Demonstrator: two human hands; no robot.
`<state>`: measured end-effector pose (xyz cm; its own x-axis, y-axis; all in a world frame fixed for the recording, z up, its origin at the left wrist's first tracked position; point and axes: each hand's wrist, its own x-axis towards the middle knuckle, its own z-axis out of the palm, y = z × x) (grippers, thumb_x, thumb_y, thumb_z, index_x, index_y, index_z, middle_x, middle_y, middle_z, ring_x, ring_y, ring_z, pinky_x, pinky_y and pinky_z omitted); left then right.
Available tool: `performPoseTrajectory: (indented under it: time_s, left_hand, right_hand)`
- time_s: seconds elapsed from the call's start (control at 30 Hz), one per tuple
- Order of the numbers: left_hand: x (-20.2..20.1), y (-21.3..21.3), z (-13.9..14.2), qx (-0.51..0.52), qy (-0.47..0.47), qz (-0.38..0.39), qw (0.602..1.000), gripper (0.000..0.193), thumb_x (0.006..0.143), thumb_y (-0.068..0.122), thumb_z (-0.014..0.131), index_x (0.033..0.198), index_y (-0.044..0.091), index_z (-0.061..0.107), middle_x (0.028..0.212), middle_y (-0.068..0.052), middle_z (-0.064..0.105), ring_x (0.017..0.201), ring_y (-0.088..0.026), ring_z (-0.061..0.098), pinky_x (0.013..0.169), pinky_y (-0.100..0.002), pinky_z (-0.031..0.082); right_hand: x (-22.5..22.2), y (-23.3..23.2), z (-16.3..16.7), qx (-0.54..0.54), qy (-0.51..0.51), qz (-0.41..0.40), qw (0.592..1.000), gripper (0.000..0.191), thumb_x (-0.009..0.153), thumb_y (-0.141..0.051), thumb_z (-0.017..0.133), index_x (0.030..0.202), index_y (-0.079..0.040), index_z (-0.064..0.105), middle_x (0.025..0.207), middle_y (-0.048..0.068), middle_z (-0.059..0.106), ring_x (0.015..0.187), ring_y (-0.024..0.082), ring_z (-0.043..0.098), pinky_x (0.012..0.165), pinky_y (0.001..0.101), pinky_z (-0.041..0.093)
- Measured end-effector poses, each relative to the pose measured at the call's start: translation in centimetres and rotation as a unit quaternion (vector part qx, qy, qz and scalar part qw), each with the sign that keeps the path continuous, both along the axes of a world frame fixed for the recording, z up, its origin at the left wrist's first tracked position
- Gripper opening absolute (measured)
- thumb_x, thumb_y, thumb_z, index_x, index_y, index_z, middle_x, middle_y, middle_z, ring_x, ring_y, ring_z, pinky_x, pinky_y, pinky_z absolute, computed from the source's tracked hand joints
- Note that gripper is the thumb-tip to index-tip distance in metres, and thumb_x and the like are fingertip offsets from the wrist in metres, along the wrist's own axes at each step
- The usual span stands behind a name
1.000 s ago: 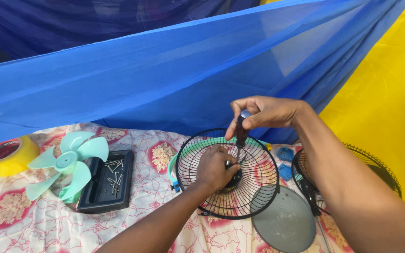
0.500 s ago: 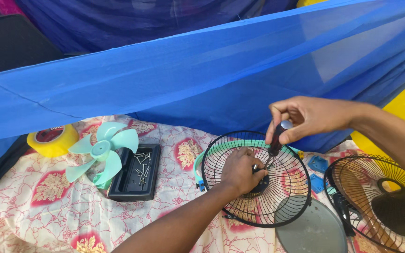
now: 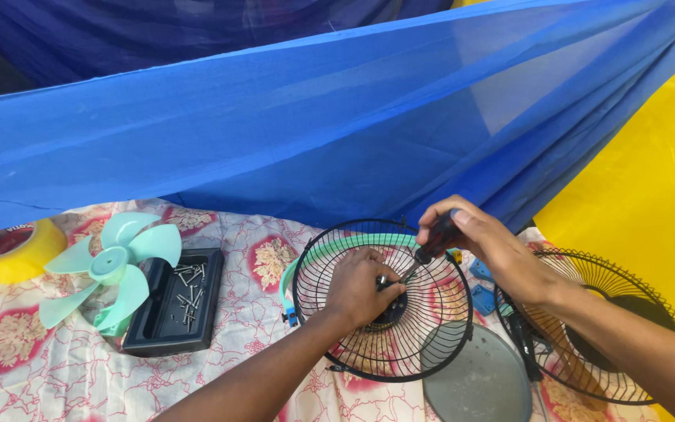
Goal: The person reassembles an electric fan on a cloth-covered surface. They hold the front guard against the motor hub and use a screwdriver to drive screws from a parts tray, tightening the guard to the fan motor while other disassembled fan parts lie nearby.
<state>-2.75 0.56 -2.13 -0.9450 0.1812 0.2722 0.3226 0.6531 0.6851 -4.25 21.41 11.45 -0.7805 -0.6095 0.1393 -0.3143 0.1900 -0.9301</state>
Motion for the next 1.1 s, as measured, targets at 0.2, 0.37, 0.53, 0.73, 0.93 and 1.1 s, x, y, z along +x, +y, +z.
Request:
performPoseTrajectory:
  time_s: [0.2,0.37,0.53,0.73,0.93,1.1]
  left_hand:
    - [0.0,0.2,0.5,-0.02,-0.007,0.007,1.0,0.021,0.076,0.034,0.085,0.088,0.016,0.083,0.113,-0.009,0.067,0.116,-0.029,0.058,0.103,-0.044,0.042]
    - [0.0,-0.3,0.4,0.0,-0.014,-0.011,1.0,0.021,0.077,0.033,0.084,0.088,0.016,0.08,0.107,-0.007,0.07,0.11,-0.026,0.064,0.1,-0.04,0.048]
    - [-0.2,-0.7,0.0,0.009,0.029,-0.052,0.998,0.019,0.08,0.029,0.081,0.089,0.012,0.08,0.104,-0.009,0.071,0.11,-0.028,0.064,0.1,-0.041,0.048]
    - [-0.5,-0.7,-0.1,0.004,0.009,-0.047,0.999,0.021,0.082,0.03,0.079,0.092,0.012,0.08,0.108,-0.009,0.07,0.111,-0.028,0.064,0.102,-0.041,0.048]
    - [-0.4,-0.8,0.0,0.003,-0.009,-0.041,0.999,0.023,0.081,0.032,0.078,0.092,0.012,0.081,0.112,-0.009,0.069,0.113,-0.028,0.063,0.102,-0.04,0.048]
    - [-0.6,-0.8,0.1,-0.015,0.013,-0.053,0.998,0.023,0.079,0.032,0.08,0.091,0.012,0.082,0.109,-0.01,0.067,0.113,-0.029,0.061,0.102,-0.042,0.046]
  right_hand:
    - [-1.4,-1.5,-0.3,0.017,0.03,-0.055,0.998,0.04,0.104,-0.039,0.048,0.114,-0.005,0.066,0.1,0.004,0.073,0.097,0.013,0.068,0.091,0.0328,0.055]
    - [-2.8,-1.7,-0.5,0.039,0.051,-0.14,0.988,0.03,0.1,-0.03,0.066,0.095,-0.001,0.059,0.09,0.007,0.072,0.084,0.015,0.065,0.075,0.0336,0.051]
    - [-3.4,-2.1,0.9,0.098,0.098,-0.131,0.982,0.036,0.1,-0.035,0.067,0.093,-0.001,0.056,0.079,0.005,0.072,0.076,0.012,0.07,0.068,0.0295,0.056]
    - [-3.5,-1.7,3.0,0.237,0.144,-0.066,0.958,0.029,0.107,-0.034,0.043,0.114,-0.008,0.054,0.085,0.006,0.068,0.072,0.012,0.062,0.067,0.0297,0.053]
    - [-4.1,-2.0,4.1,0.215,0.154,0.025,0.964,0.034,0.104,-0.034,0.046,0.113,-0.005,0.062,0.091,0.004,0.07,0.072,0.01,0.062,0.068,0.03,0.055]
    - [-3.7,-2.8,5.5,0.394,0.23,-0.068,0.887,0.038,0.1,-0.043,0.063,0.108,-0.008,0.074,0.082,0.01,0.073,0.06,0.016,0.062,0.06,0.0377,0.052]
